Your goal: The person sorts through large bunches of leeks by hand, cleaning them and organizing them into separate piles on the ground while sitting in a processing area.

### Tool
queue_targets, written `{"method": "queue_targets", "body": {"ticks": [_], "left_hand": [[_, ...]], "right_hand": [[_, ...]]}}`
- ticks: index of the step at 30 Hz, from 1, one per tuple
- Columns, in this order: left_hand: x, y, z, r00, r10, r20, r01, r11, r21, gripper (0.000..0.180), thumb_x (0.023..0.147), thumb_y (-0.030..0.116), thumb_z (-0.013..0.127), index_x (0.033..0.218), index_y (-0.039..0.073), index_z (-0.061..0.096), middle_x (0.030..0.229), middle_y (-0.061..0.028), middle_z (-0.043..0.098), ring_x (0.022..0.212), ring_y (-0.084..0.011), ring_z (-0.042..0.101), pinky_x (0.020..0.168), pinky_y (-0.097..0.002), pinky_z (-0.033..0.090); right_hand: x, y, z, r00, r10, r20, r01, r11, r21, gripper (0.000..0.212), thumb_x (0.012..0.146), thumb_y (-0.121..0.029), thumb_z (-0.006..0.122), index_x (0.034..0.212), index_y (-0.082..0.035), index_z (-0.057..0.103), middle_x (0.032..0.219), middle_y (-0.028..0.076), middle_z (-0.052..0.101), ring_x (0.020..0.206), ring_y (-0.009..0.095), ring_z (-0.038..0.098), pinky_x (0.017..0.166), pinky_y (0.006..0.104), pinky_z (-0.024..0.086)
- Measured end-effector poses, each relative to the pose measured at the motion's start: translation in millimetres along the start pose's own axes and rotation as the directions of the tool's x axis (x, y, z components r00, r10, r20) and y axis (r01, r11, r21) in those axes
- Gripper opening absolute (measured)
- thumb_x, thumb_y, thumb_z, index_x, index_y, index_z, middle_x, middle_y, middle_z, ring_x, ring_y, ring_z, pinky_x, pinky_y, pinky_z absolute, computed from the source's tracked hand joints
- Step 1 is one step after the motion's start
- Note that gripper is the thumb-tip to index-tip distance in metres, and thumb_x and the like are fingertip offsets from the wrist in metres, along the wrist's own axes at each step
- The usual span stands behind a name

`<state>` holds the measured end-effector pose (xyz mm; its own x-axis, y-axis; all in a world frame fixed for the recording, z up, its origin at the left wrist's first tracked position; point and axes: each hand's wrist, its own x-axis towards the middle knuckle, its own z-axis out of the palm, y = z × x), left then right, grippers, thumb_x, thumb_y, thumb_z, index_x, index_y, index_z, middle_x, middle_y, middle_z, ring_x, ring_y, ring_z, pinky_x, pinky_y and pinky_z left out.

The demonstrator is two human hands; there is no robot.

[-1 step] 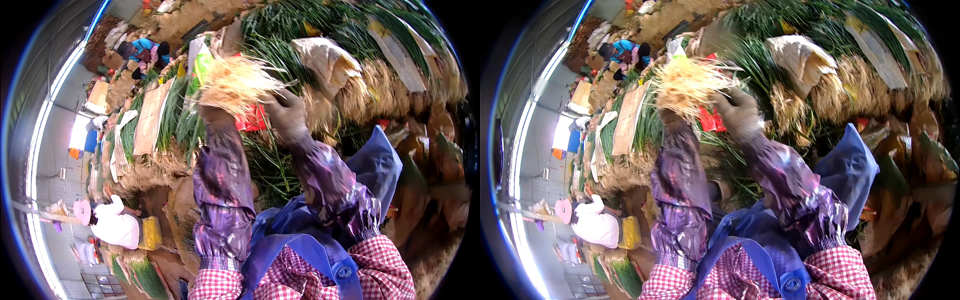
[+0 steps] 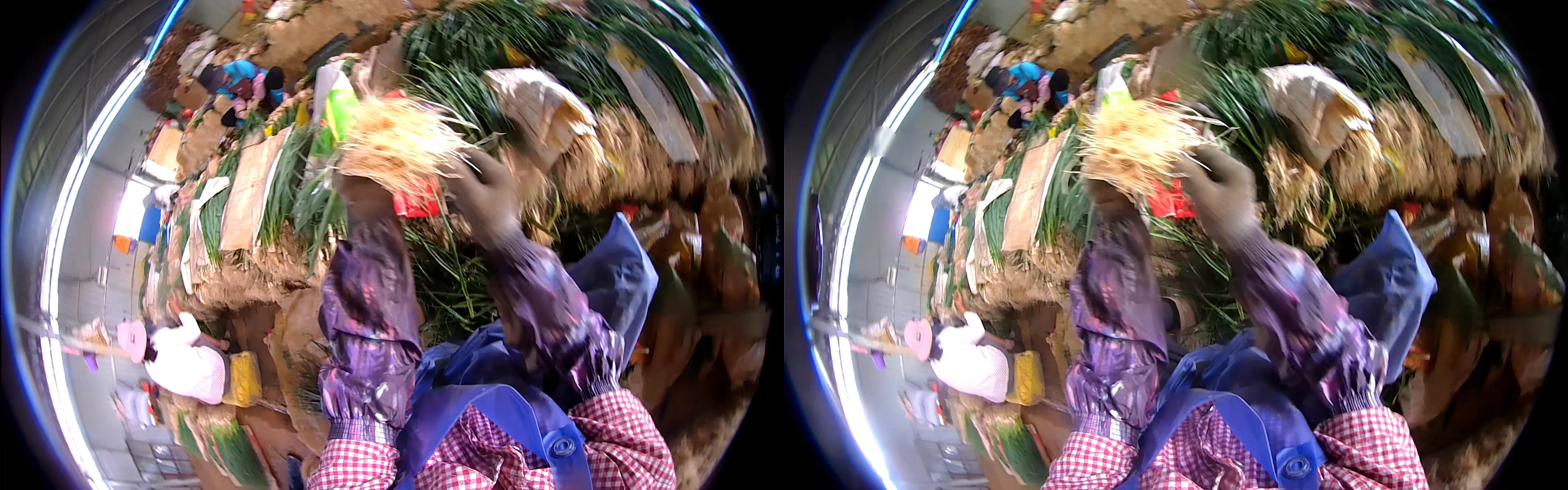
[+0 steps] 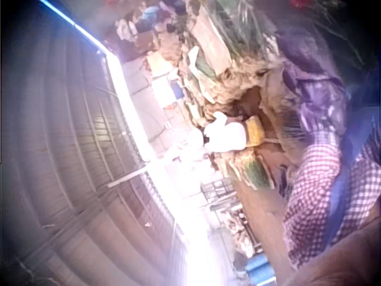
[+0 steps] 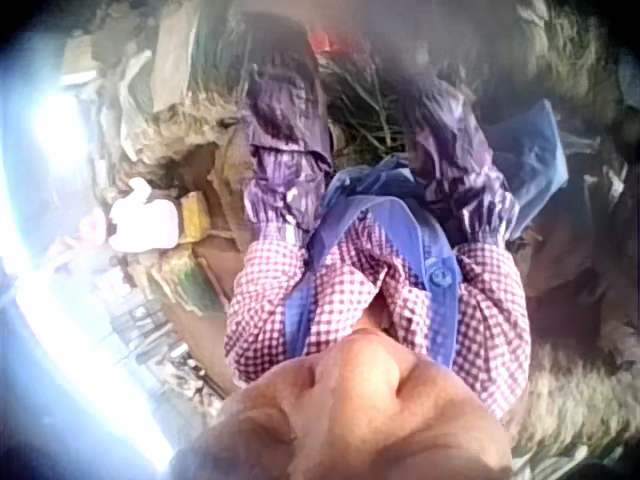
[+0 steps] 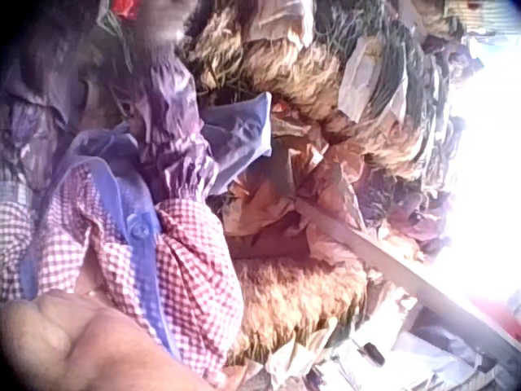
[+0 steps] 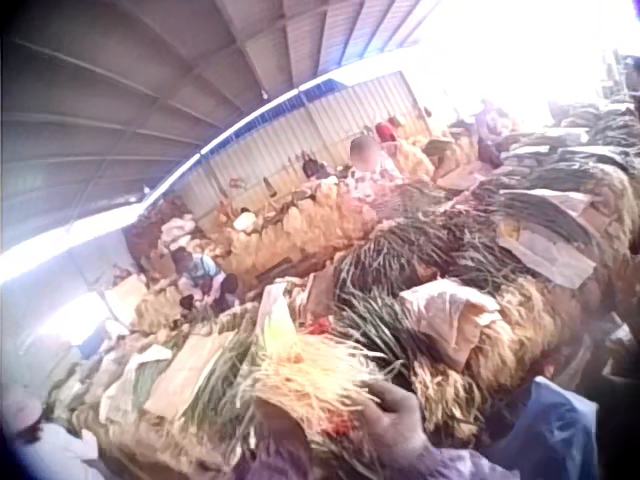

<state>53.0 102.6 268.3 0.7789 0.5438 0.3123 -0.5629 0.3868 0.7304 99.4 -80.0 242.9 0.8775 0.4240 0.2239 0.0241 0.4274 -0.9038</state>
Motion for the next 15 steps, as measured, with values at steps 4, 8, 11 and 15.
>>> {"method": "queue_targets", "body": {"ticks": [4,8,11,15], "left_hand": [[-36,0,-25,0.997,-0.003,-0.074,0.004,1.000,0.008,0.024,0.090,0.014,0.047,0.103,-0.001,0.060,0.089,-0.0108,0.063,0.073,-0.0143,0.056,0.068,-0.0259,0.046],[-51,-1,-20,1.000,0.022,-0.016,-0.022,0.999,-0.031,0.025,0.090,0.014,0.046,0.104,-0.001,0.060,0.090,-0.0110,0.063,0.073,-0.0143,0.056,0.068,-0.0256,0.046],[-60,21,-13,0.999,0.047,0.014,-0.047,0.999,0.001,0.025,0.090,0.014,0.046,0.104,-0.001,0.060,0.090,-0.0111,0.063,0.073,-0.0143,0.057,0.068,-0.0255,0.046],[-118,70,-77,0.987,0.148,-0.068,-0.144,0.987,0.064,0.026,0.090,0.014,0.046,0.105,-0.001,0.061,0.090,-0.0113,0.064,0.073,-0.0143,0.057,0.067,-0.0253,0.046]], "right_hand": [[-48,-27,-43,0.989,-0.058,-0.133,0.067,0.996,0.067,0.018,0.085,-0.011,0.060,0.099,0.001,0.061,0.072,0.001,0.059,0.058,0.006,0.048,0.052,0.0192,0.038],[-20,38,-91,0.978,-0.203,0.053,0.208,0.898,-0.387,0.028,0.087,-0.012,0.057,0.111,0.002,0.058,0.088,0.006,0.063,0.071,0.010,0.056,0.060,0.0207,0.045],[-18,92,-97,0.962,0.064,0.267,0.078,0.868,-0.490,0.027,0.086,-0.012,0.057,0.109,0.001,0.059,0.089,0.007,0.063,0.074,0.012,0.057,0.064,0.0229,0.046],[-52,181,-108,0.797,0.414,0.439,-0.042,0.764,-0.644,0.024,0.084,-0.011,0.058,0.106,0.001,0.061,0.091,0.008,0.064,0.079,0.014,0.058,0.068,0.0259,0.047]]}}
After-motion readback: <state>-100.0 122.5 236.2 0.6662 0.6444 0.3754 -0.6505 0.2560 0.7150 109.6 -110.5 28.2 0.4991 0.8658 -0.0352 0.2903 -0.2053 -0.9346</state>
